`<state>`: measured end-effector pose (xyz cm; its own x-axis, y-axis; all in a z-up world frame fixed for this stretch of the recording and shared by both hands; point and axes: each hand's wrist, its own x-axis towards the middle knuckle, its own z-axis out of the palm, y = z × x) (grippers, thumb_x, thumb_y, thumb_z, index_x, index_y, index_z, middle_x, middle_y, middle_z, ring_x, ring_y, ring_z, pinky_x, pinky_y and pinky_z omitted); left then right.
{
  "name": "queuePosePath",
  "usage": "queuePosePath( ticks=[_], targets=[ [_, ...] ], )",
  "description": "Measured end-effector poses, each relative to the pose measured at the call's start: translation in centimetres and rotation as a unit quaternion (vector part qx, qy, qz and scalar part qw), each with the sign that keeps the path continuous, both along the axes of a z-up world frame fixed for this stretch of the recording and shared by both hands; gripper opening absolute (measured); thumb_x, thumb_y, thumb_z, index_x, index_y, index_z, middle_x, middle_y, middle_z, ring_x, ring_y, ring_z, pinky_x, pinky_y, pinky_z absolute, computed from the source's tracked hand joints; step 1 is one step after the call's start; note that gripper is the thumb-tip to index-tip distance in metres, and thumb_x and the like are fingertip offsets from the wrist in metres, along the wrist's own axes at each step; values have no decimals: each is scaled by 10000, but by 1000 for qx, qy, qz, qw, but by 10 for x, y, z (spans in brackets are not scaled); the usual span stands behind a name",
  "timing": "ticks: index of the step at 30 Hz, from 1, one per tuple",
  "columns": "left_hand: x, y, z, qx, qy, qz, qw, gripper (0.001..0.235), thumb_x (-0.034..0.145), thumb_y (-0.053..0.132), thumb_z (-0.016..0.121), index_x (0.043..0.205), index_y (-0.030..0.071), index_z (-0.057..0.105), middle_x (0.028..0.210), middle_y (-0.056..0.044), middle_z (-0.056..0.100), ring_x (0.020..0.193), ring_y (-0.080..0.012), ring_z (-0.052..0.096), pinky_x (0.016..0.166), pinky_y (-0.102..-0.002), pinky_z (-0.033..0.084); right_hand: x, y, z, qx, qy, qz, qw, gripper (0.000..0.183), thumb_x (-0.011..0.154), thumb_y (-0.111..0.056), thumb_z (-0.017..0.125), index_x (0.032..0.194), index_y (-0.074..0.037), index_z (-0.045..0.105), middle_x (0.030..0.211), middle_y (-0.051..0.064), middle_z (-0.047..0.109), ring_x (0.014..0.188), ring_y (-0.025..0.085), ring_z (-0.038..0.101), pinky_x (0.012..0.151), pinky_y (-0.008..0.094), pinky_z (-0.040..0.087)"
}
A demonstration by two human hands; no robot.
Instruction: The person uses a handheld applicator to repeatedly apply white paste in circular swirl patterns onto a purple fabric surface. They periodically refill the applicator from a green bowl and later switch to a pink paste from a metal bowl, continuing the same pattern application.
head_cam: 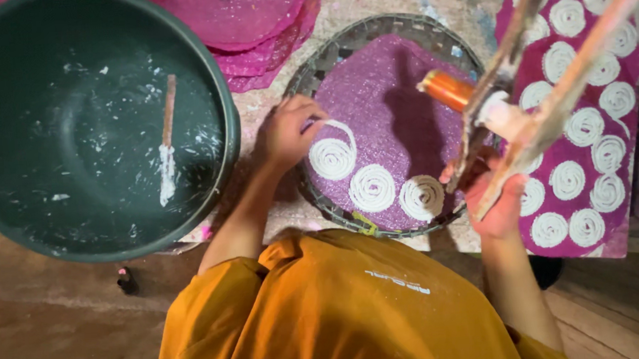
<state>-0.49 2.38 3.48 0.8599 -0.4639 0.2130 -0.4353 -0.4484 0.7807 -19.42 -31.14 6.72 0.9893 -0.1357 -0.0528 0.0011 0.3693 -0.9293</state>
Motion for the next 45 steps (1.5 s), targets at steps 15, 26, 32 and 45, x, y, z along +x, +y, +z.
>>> queuePosePath(
  ticks=[15,26,32,45],
  targets=[
    [-54,22,-1,11,-63,70,995,101,856,103,752,952,130,732,1037,-35,685,1020,-292,626,887,-421,483,-24,7,5,43,36,-38,998,964,869,-880,552,1389,-70,483,1152,133,587,1068,280,570,1015,472,463],
    [-68,33,0,75,-68,55,993,267,800,-6,638,990,134,764,1083,-46,676,1049,-306,593,897,-434,458,-30,6,0,33,36,-49,998,978,865,-887,542,1376,-57,466,1129,154,597,1084,294,574,1023,468,463],
    [-37,22,-47,28,-101,181,978,359,875,17,663,1226,97,671,1233,-136,645,1149,-326,605,1020,-434,453,-27,5,4,7,18,-52,998,985,877,-890,513,1401,-58,475,1133,141,586,1055,282,572,1007,466,466],
    [-112,-14,-101,-262,241,210,911,735,910,62,682,1553,-31,338,1502,-212,457,1390,-304,440,1186,-425,324,-21,1,15,-28,44,42,998,938,910,-816,549,1410,-26,467,1231,149,606,1098,277,603,970,451,483]
  ],
)
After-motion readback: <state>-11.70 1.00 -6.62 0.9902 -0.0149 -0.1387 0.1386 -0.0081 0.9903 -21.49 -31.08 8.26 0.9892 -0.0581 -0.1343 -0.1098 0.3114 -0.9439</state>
